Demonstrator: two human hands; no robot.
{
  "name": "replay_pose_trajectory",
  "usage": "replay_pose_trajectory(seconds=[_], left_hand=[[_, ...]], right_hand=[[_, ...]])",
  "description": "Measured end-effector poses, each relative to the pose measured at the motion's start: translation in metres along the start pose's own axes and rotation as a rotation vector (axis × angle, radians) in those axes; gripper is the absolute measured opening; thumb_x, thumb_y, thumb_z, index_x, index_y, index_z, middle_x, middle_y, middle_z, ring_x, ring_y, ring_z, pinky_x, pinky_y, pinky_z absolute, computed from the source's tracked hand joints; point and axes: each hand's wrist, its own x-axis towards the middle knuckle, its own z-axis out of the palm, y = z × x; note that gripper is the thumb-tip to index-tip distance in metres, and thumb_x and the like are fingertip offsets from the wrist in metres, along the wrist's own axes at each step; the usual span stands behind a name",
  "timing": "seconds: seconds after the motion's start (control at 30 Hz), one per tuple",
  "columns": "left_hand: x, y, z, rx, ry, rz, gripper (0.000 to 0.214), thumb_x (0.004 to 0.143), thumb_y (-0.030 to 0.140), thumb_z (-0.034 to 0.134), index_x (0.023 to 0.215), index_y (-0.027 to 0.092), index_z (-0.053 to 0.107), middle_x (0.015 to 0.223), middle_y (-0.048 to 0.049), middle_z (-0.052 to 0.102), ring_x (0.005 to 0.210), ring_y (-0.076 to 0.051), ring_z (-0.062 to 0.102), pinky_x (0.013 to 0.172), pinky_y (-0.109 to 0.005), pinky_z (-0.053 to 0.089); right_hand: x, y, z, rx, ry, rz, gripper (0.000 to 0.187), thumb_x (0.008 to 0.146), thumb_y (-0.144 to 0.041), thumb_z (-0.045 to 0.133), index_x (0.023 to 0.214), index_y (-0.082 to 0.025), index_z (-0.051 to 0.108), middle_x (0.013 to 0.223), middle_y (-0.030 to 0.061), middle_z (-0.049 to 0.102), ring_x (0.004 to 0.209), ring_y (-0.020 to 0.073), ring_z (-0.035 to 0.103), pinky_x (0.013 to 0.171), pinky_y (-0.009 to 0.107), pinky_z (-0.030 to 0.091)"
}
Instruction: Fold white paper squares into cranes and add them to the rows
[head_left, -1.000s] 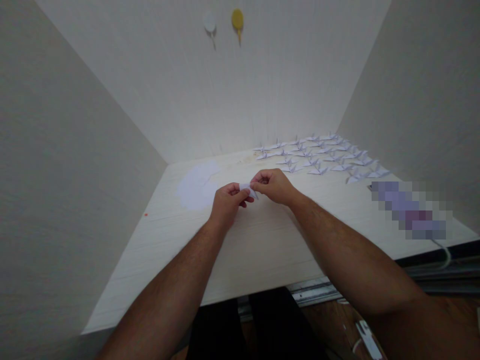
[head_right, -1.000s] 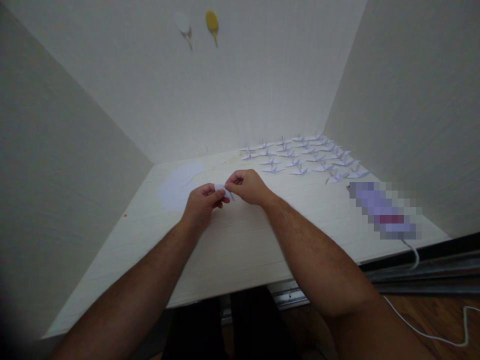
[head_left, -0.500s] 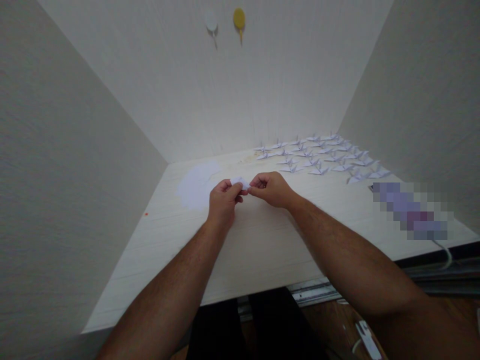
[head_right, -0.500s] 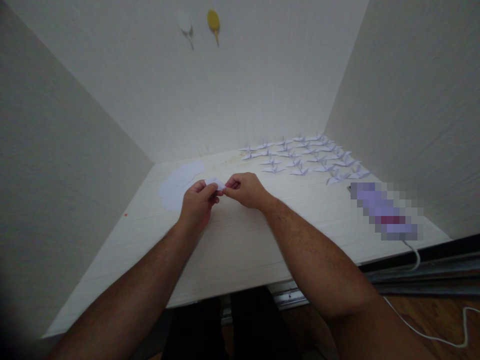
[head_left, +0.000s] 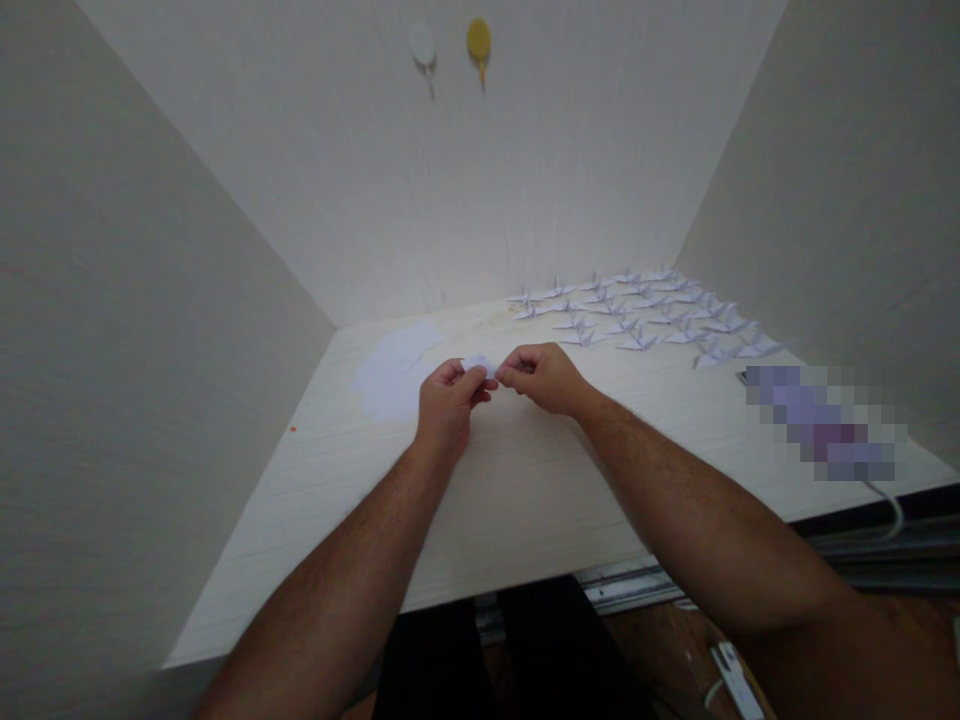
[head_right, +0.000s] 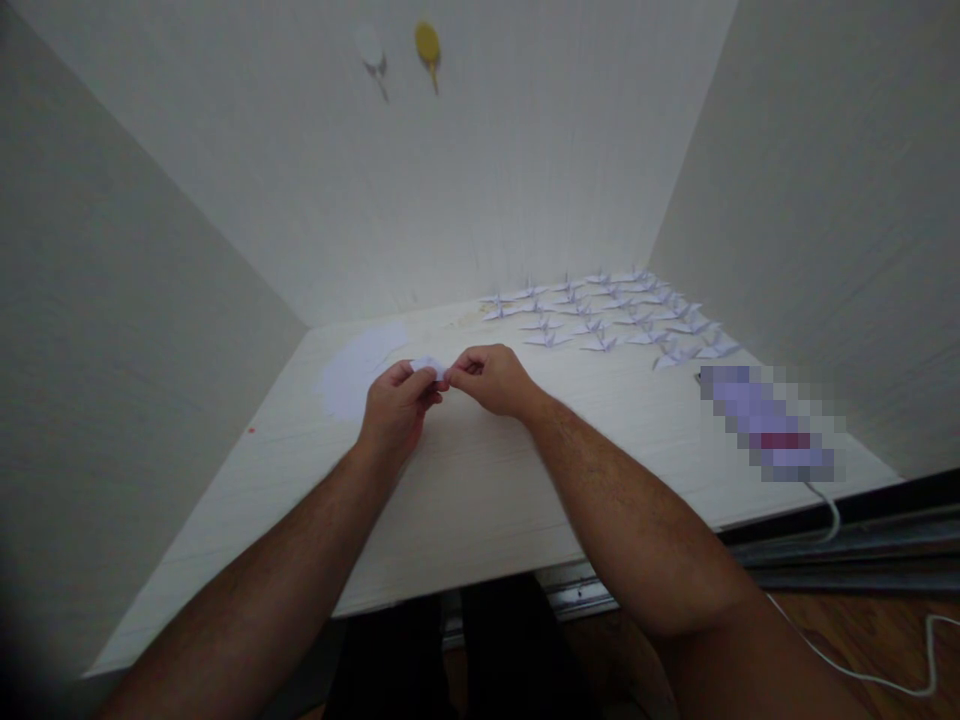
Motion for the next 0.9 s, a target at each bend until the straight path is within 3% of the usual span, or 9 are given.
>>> replay_pose_trajectory(seconds=[0.37, 0.7, 0.9], left_hand=[[-0.0023, 0.0027, 0.0000, -0.049, -0.033, -0.031, 0.016, 0.065, 0.023, 0.072, 0.073, 0.014, 0.061, 0.065, -0.0027, 0.066, 0.058, -0.012, 0.062, 0.056, -0.023, 0.048], [-0.0002, 0.0004, -0.0035, 0.058, -0.091, 0.056, 0.022, 0.060, 0.022, 0.077, 0.075, 0.015, 0.062, 0.062, -0.0009, 0.065, 0.055, -0.011, 0.058, 0.051, -0.023, 0.044], [0.0004, 0.0022, -0.0059, 0.032, -0.115, -0.002, 0.021, 0.061, 0.024, 0.078, 0.074, 0.015, 0.064, 0.066, -0.0025, 0.067, 0.060, -0.012, 0.061, 0.056, -0.024, 0.046]], right_hand=[[-0.0005, -0.0011, -0.0002, -0.011, 0.026, -0.032, 0.019, 0.071, -0.032, 0.068, 0.070, -0.013, 0.068, 0.057, -0.0011, 0.059, 0.051, 0.0069, 0.045, 0.049, 0.020, 0.034], [-0.0014, 0.0003, 0.0014, -0.005, -0.007, -0.073, 0.016, 0.073, -0.029, 0.068, 0.068, -0.013, 0.069, 0.056, -0.0014, 0.059, 0.050, 0.0062, 0.043, 0.048, 0.020, 0.032], [-0.0016, 0.0010, 0.0007, 0.045, 0.000, -0.078, 0.018, 0.071, -0.031, 0.071, 0.069, -0.013, 0.069, 0.057, -0.0007, 0.061, 0.052, 0.0068, 0.045, 0.048, 0.020, 0.032]])
